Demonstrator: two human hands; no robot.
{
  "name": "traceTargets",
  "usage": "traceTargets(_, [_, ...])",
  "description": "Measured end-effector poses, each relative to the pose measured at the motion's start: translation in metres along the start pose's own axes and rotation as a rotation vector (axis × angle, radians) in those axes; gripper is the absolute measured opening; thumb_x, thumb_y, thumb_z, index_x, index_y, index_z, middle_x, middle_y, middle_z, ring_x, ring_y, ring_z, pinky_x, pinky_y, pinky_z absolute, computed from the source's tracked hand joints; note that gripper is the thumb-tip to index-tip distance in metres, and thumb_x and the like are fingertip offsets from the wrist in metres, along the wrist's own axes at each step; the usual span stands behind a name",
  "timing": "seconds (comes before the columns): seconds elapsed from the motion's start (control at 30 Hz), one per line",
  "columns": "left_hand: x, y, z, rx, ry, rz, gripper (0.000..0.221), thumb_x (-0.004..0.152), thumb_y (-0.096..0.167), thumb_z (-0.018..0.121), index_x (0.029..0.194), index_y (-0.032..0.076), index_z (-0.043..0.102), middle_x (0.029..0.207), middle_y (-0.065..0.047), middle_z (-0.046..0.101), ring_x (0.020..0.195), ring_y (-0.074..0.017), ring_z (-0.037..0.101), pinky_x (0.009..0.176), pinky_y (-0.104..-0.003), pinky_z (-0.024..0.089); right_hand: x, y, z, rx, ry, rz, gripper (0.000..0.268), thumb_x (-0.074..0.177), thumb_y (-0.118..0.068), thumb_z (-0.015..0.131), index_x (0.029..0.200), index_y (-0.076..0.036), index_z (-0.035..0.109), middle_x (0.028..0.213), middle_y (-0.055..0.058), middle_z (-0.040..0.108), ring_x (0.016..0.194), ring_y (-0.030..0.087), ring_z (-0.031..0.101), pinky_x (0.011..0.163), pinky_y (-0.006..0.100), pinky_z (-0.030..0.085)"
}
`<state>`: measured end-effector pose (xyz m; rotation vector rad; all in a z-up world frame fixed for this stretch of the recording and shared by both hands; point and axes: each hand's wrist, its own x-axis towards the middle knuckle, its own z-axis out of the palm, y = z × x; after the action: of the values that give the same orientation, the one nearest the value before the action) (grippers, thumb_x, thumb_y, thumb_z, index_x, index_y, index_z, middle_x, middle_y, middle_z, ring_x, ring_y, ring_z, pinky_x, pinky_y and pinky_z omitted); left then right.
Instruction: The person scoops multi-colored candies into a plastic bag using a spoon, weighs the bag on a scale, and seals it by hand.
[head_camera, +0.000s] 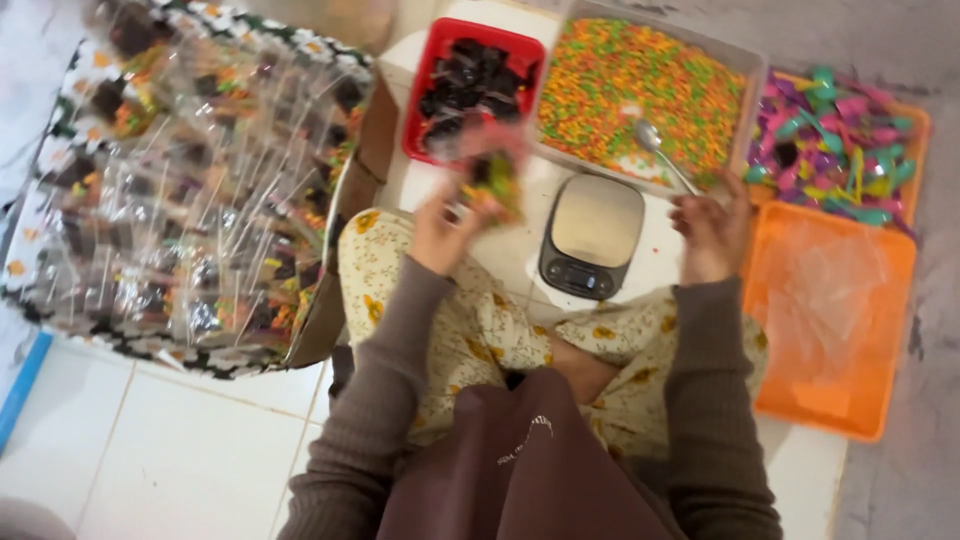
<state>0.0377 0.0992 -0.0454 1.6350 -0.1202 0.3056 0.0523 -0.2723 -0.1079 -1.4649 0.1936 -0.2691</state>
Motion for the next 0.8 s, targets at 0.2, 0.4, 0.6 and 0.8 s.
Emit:
traceTargets(0.2, [0.004, -0.123, -0.192, 0.313, 0.462, -0.011, 0.056, 0.094, 0.026, 0.083, 0.139, 0.005, 0.058, 0.087, -0.002, 0.060, 0.076, -0.0083, 0.061, 0.063, -0.024, 0.054, 0.026, 0.065, -0.069, -0.278, 0.428, 0.187, 0.046, 0.078, -0.004, 0.072, 0.120, -0.021, 0.064, 0.077, 0.005, 0.070, 0.057, 0.008, 0.065, 0.053, 0.020, 0.053])
traceTargets(0.4, [-0.049, -0.054, -0.236, 0.580, 0.338, -0.441, 0.061, 0.092, 0.025, 0.079, 0.140, -0.001, 0.051, 0.109, -0.015, 0.068, 0.089, -0.0251, 0.066, 0.074, -0.039, 0.059, 0.011, 0.121, -0.132, -0.368, 0.624, 0.386, 0.050, 0.082, 0.002, 0.073, 0.126, -0.018, 0.059, 0.080, 0.009, 0.066, 0.058, 0.012, 0.067, 0.056, 0.023, 0.059])
traceTargets(0.6, [-0.017, -0.023, -0.205, 0.629, 0.123, -0.873, 0.025, 0.098, 0.019, 0.067, 0.120, 0.009, 0.060, 0.106, -0.008, 0.072, 0.092, -0.0201, 0.070, 0.084, -0.035, 0.063, 0.006, 0.112, -0.122, -0.532, 0.541, 0.376, 0.040, 0.090, -0.002, 0.067, 0.126, -0.016, 0.057, 0.082, 0.010, 0.071, 0.062, 0.010, 0.068, 0.061, 0.022, 0.062])
traceTargets(0.8, [-0.011, -0.149, -0.214, 0.852, -0.035, -0.557, 0.028, 0.099, 0.022, 0.070, 0.088, 0.011, 0.047, 0.071, -0.015, 0.064, 0.062, -0.0350, 0.062, 0.057, -0.050, 0.052, -0.004, 0.104, -0.108, -0.659, 0.496, 0.365, 0.036, 0.091, -0.003, 0.067, 0.123, -0.015, 0.058, 0.082, 0.010, 0.069, 0.064, 0.012, 0.068, 0.063, 0.024, 0.060])
